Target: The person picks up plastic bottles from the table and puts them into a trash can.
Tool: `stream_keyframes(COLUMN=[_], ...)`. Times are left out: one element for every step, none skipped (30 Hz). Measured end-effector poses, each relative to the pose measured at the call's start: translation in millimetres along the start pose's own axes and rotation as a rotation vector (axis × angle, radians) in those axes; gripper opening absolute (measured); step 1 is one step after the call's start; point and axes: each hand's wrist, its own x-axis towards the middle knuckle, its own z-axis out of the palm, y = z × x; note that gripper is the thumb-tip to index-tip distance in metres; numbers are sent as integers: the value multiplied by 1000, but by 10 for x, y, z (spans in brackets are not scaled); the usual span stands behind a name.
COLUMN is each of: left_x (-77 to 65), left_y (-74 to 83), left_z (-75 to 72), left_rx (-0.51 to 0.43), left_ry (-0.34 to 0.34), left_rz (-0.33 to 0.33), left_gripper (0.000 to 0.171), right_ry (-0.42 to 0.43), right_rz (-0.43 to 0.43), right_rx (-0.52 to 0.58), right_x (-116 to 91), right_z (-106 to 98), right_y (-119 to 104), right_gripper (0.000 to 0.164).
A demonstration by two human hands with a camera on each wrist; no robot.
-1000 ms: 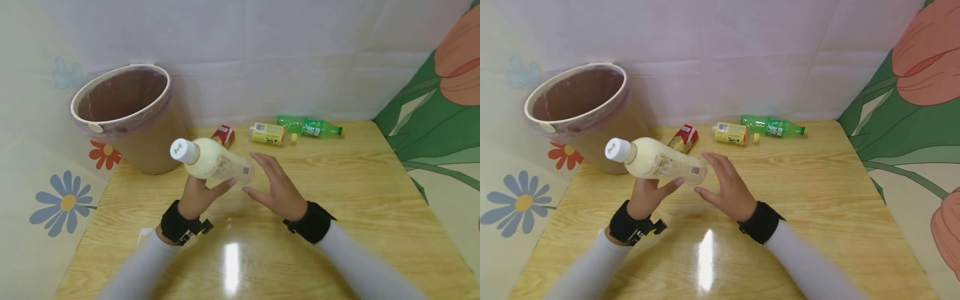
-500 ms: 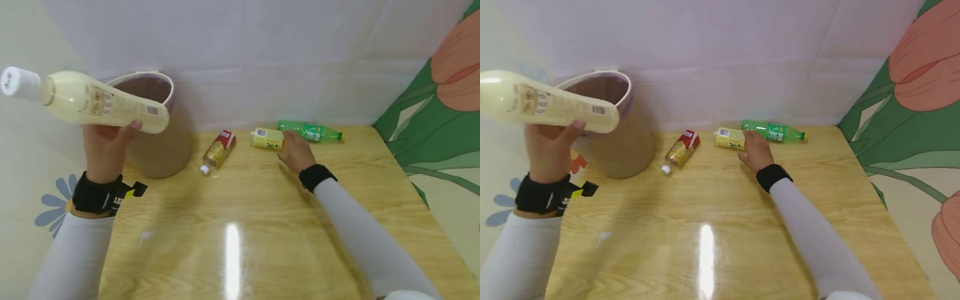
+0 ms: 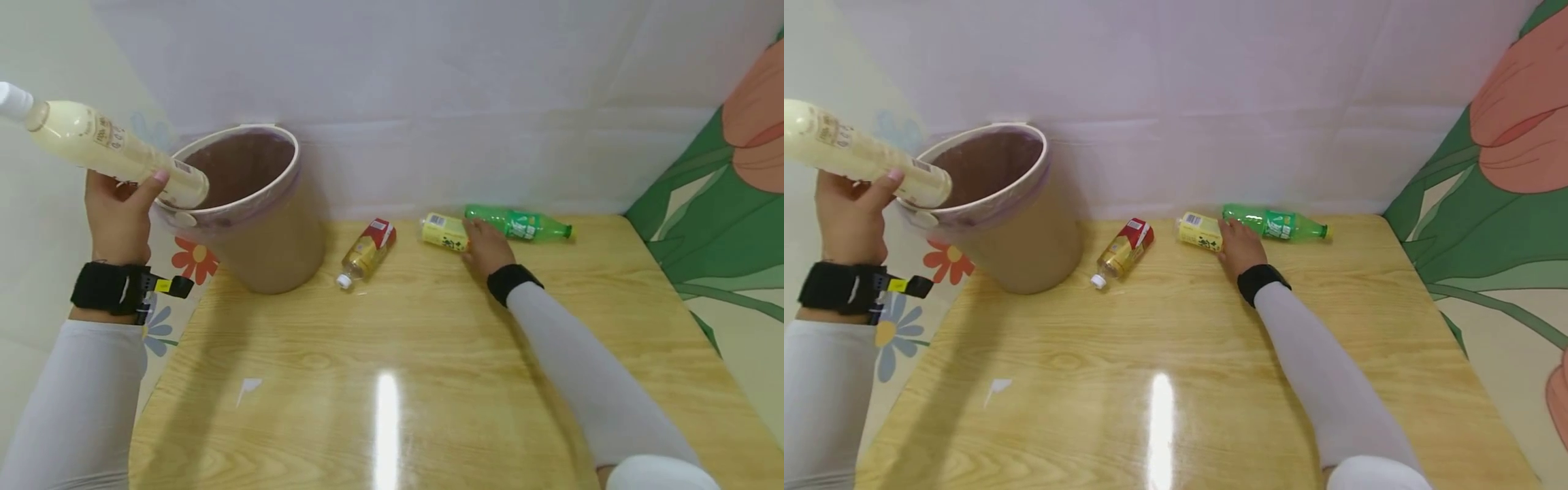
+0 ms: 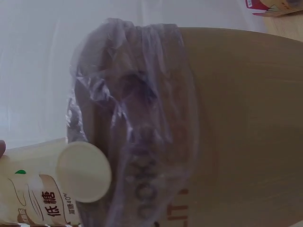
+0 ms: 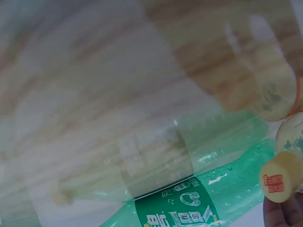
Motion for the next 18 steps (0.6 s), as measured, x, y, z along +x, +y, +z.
stream_keyframes(left_x=[6,8,7,6,7,10,12,17,24,28,29,26,16,3,-19,-51,-84,-124], left_y=[-19,-35,-47,-55,-58,-54,-44,-32,-13,6,23,40,56,71,84,92,99,98], left_z=[-19,-32,-41,-44,-39,-30,-18,2,25,53,84,116,150,188,224,264,307,353], left_rx=[1,8,17,27,38,54,81,103,130,164,184,210,228,234,253,277,304,336], left_ry=[8,10,12,12,12,11,7,3,-6,-16,-28,-44,-60,-74,-93,-110,-131,-151], left_rz=[-20,-33,-45,-54,-62,-74,-89,-100,-118,-130,-140,-143,-139,-131,-120,-95,-68,-28], left_gripper=[67,68,68,68,69,69,70,70,72,73,73,74,76,79,81,83,84,85], right_ry=[-3,-7,-9,-11,-10,-10,-10,-9,-3,5,15,22,30,41,51,59,67,72], right_rz=[2,7,11,15,23,28,33,42,48,51,55,54,52,48,39,30,20,9], right_rx=[1,6,14,22,39,55,68,93,112,136,165,191,220,249,269,295,319,343], right_x=[-7,-15,-25,-32,-40,-49,-58,-68,-77,-86,-98,-112,-130,-151,-177,-206,-242,-282], right_z=[8,11,9,6,-1,-9,-19,-34,-48,-66,-85,-109,-140,-172,-212,-251,-295,-345], right_y=[-1,-5,-12,-19,-29,-39,-52,-71,-90,-113,-139,-169,-208,-246,-290,-336,-386,-445], right_gripper=[79,78,77,76,76,76,75,76,76,76,76,77,77,78,78,79,80,80])
